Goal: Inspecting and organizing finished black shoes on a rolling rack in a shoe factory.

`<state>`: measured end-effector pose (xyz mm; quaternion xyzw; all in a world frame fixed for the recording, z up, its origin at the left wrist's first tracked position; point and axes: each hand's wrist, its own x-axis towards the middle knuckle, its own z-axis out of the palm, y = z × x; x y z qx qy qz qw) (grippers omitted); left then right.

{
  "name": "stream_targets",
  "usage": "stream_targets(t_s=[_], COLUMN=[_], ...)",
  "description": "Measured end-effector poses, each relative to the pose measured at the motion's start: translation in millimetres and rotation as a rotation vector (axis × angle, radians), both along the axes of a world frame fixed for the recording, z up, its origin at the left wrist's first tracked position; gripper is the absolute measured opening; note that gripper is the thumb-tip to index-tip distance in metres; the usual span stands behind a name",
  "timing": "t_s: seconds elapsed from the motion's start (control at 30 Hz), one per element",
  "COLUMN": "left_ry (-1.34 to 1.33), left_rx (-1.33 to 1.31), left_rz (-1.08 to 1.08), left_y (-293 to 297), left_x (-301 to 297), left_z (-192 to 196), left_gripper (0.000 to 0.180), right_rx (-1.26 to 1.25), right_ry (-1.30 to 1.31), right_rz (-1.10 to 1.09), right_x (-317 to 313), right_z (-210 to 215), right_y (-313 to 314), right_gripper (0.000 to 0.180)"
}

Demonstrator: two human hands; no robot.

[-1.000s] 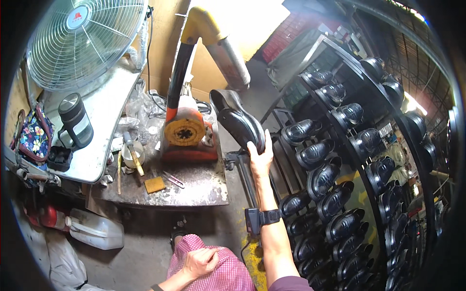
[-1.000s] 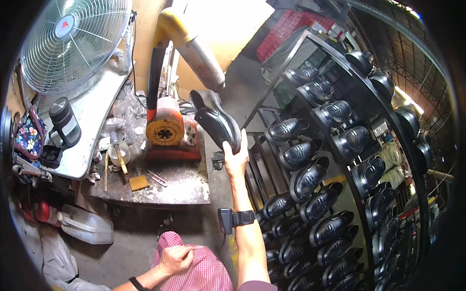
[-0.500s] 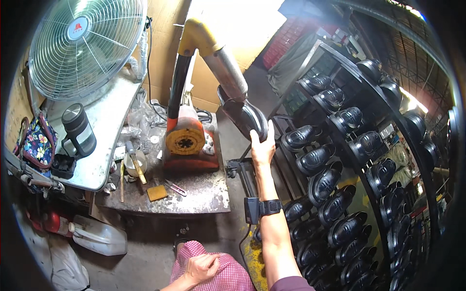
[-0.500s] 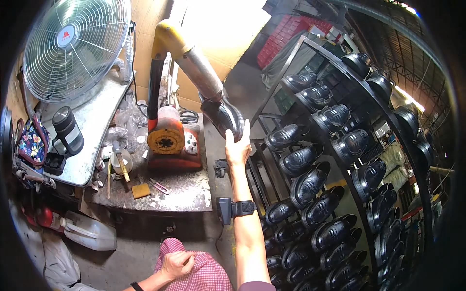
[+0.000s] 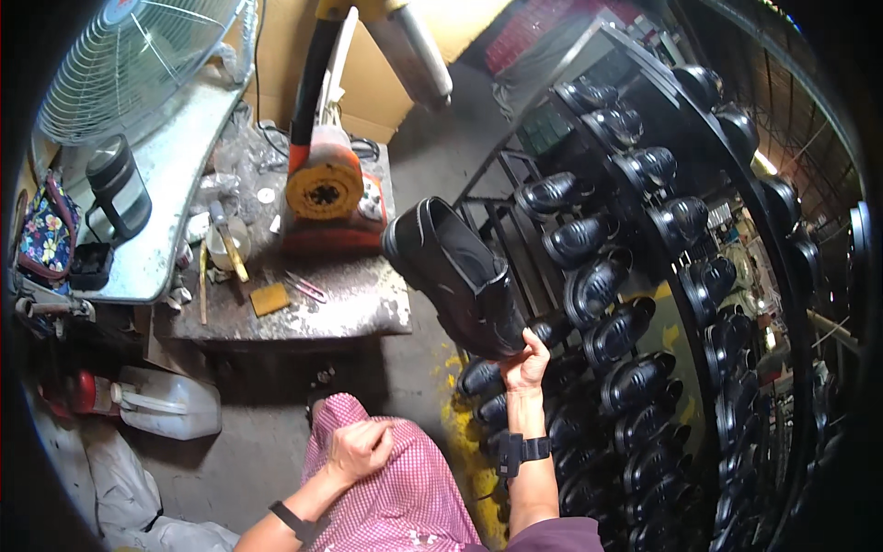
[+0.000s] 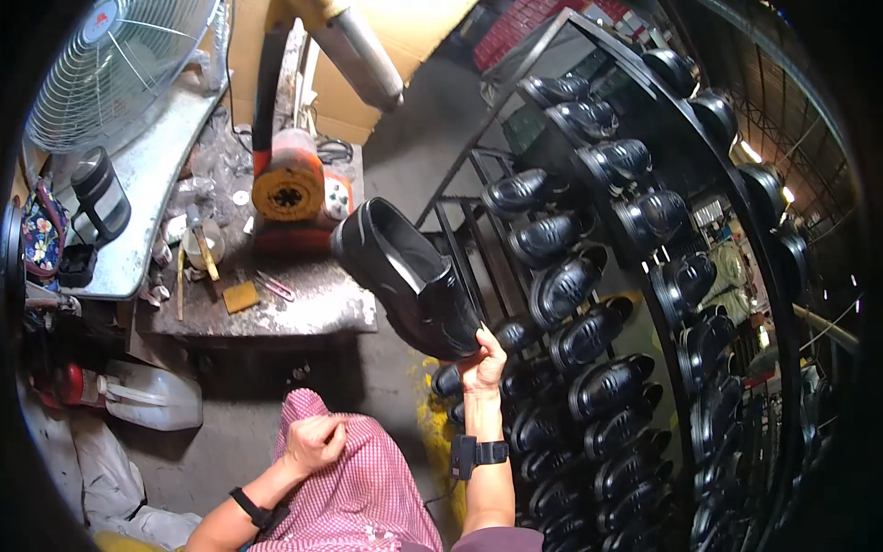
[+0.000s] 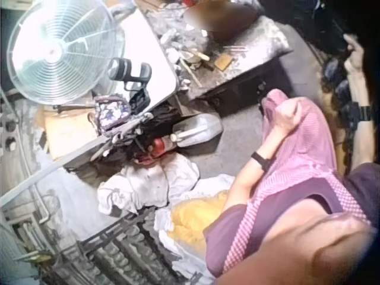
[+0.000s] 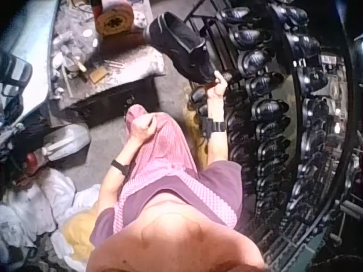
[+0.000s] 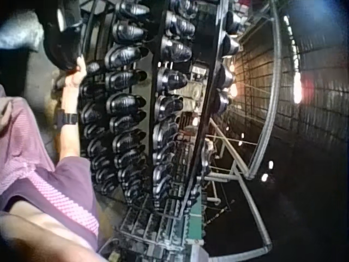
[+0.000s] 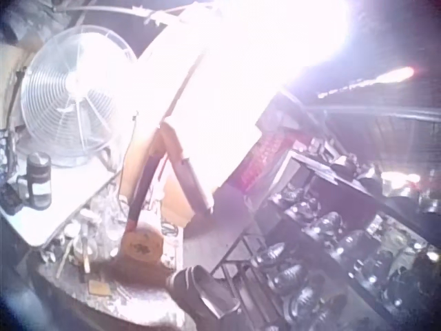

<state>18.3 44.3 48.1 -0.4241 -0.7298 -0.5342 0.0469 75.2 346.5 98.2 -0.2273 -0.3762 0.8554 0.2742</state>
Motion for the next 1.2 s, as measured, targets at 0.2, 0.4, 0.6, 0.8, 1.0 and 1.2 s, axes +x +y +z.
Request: stream_targets(t_s=[0.2, 0.4, 0.6, 0.8, 1.0, 1.2], left_ry=[-0.038, -0.348, -0.543, -1.078, -1.441, -1.24], left_rx=[-0.052, 0.018, 0.277, 0.352, 0.536, 0.463], left_rz=[-0.001, -0.05, 0.142, -0.013, 0.01, 0.032], left_y=[1.1, -1.1, 3.5, 17.0, 15.9, 14.7], left_x=[6.7, 9.8, 9.9, 9.1, 11.6, 13.6], left_z=[-2.9, 0.8, 33.8, 37.9, 54.2, 37.8], left_gripper=[0.007, 0.014, 0.062, 0.084, 0.049, 0.056], right_rx=[-0.128, -0.224, -0.301, -0.233, -0.187, -0.236], right_ry=[-0.048, -0.074, -0.205, -0.278, -0.263, -0.239], right_rz=[-0.035, 0.133, 0.119, 0.082, 0.13, 0.128], right_x=[42.9, 66.3, 73.0, 76.6, 82.5, 82.4], right_z=[-0.7, 5.5, 13.8, 22.8, 13.2, 3.8], right_y=[-36.7, -68.0, -106.9, -146.9, -170.9, -186.3], right_gripper=[0.042, 0.039, 0.034, 0.034, 0.036, 0.037])
